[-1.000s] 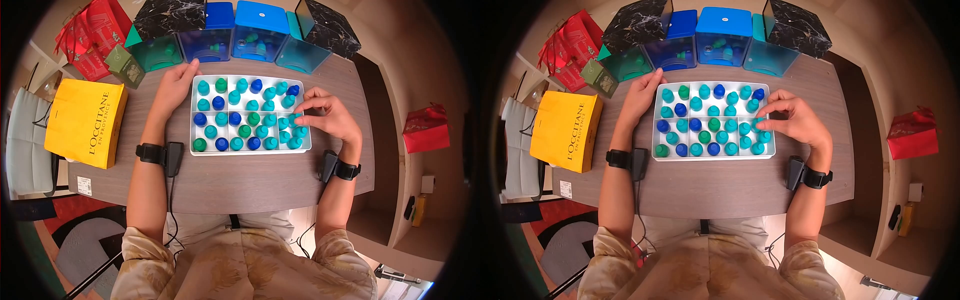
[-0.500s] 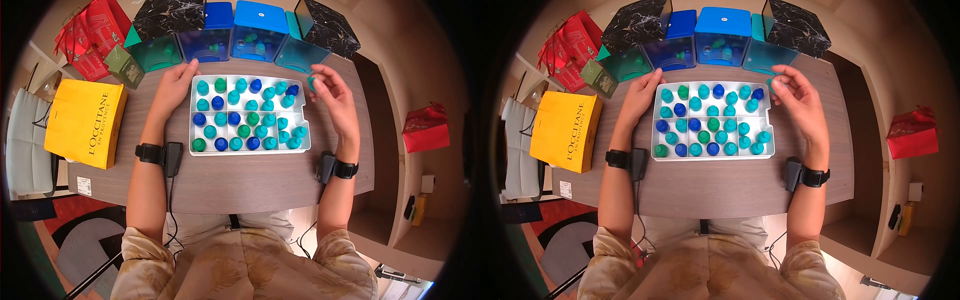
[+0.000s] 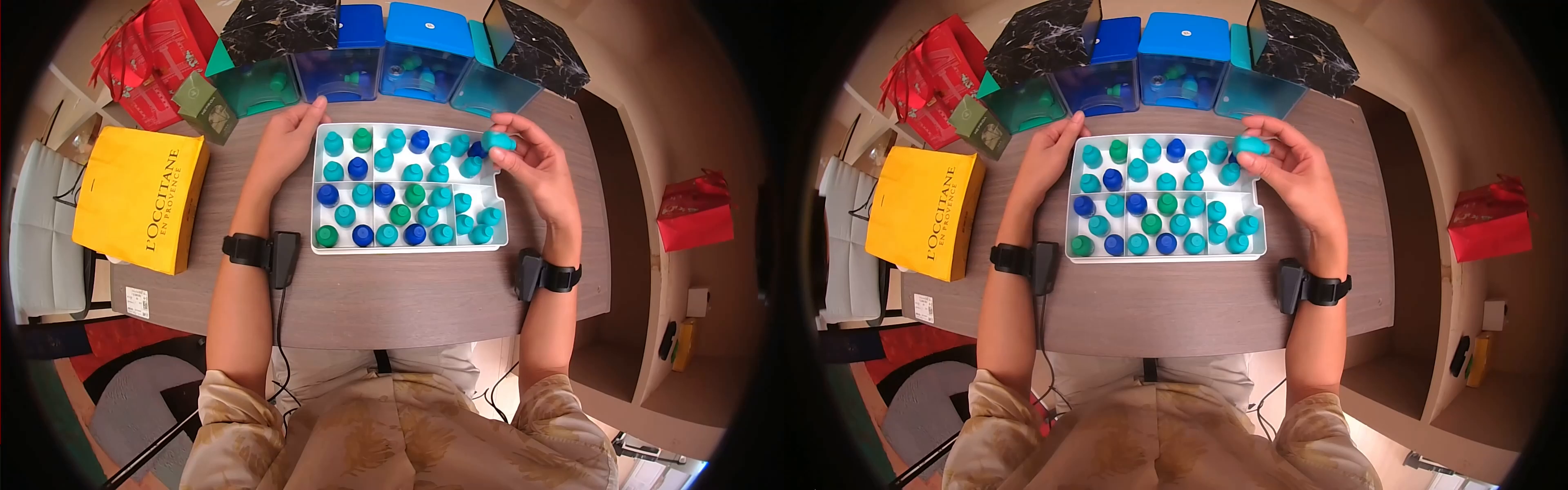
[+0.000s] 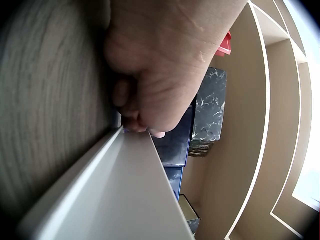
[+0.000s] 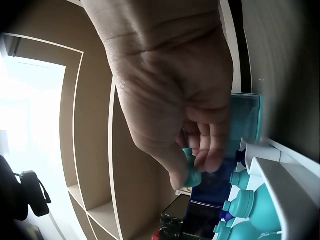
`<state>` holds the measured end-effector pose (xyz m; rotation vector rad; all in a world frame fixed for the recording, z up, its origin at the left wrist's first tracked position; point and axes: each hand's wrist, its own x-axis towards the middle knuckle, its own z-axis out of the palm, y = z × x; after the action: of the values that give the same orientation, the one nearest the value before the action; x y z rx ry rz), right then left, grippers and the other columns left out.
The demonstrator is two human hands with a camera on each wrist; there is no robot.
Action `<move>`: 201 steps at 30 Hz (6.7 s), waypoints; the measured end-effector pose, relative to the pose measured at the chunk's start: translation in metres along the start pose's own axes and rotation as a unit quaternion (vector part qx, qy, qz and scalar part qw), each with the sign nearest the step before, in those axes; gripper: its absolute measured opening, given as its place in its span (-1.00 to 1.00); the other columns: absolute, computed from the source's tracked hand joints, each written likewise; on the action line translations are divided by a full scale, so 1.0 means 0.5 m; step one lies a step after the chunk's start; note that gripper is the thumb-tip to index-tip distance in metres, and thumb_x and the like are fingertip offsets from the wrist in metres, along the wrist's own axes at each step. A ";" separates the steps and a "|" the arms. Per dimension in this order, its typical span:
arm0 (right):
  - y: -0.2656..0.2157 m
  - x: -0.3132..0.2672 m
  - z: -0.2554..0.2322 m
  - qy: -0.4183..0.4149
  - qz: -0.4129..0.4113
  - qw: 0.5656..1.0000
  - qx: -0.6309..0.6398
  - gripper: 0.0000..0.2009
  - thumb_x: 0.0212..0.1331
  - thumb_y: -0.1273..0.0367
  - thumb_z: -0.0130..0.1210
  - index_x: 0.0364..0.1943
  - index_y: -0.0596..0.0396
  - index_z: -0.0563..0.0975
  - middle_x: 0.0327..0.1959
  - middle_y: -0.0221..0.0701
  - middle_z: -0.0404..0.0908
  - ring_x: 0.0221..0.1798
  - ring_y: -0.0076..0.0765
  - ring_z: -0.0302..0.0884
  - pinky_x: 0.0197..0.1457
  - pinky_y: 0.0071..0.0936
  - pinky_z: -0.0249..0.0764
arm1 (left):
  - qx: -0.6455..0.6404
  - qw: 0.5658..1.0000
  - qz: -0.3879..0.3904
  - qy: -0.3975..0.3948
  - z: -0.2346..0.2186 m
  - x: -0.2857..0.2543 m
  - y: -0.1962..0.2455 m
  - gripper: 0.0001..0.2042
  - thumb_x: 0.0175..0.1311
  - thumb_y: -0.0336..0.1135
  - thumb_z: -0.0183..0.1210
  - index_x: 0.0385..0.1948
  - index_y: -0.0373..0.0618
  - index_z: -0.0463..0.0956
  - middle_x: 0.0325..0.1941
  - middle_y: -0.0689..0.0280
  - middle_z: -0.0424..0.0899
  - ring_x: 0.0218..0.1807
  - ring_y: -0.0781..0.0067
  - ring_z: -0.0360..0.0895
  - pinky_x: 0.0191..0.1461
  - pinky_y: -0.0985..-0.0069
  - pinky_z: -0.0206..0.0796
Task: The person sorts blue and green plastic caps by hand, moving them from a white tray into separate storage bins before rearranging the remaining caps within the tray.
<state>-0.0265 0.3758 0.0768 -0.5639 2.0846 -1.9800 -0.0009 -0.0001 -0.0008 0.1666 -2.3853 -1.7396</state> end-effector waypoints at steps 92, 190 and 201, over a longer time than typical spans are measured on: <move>-0.022 -0.031 -0.017 -0.141 0.015 0.989 -0.037 -0.80 0.58 0.38 0.12 0.14 0.14 0.55 -0.01 -0.37 0.72 0.10 -0.48 0.63 0.19 -0.50 0.54 | -0.008 1.000 -0.006 -0.008 -0.001 0.002 -0.004 -0.47 0.62 0.12 0.09 -0.32 -0.24 0.69 -0.39 0.42 0.66 -0.25 0.66 0.48 -0.09 0.58 0.37; -0.143 0.106 0.096 -0.105 0.018 0.982 -0.155 -0.68 0.24 0.41 0.47 0.06 0.10 0.70 -0.19 -0.52 0.71 -0.22 -0.64 0.65 -0.14 -0.60 0.59 | -0.001 1.000 0.007 -0.007 -0.001 0.002 -0.008 -0.48 0.65 0.14 0.04 -0.36 -0.16 0.65 -0.39 0.50 0.61 -0.28 0.72 0.45 -0.11 0.64 0.34; -0.097 0.106 0.105 -0.194 -0.073 0.918 -0.339 -0.66 0.23 0.53 0.36 0.11 0.17 0.71 -0.27 -0.23 0.79 -0.26 -0.43 0.70 -0.10 -0.42 0.65 | -0.001 1.000 0.008 -0.004 -0.004 0.003 -0.012 -0.49 0.65 0.11 0.05 -0.35 -0.17 0.66 -0.40 0.50 0.62 -0.28 0.73 0.46 -0.12 0.64 0.34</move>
<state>-0.0472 0.3051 0.1266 -1.1500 2.4613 -1.0159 -0.0019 -0.0043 -0.0056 0.1405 -2.3848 -1.7393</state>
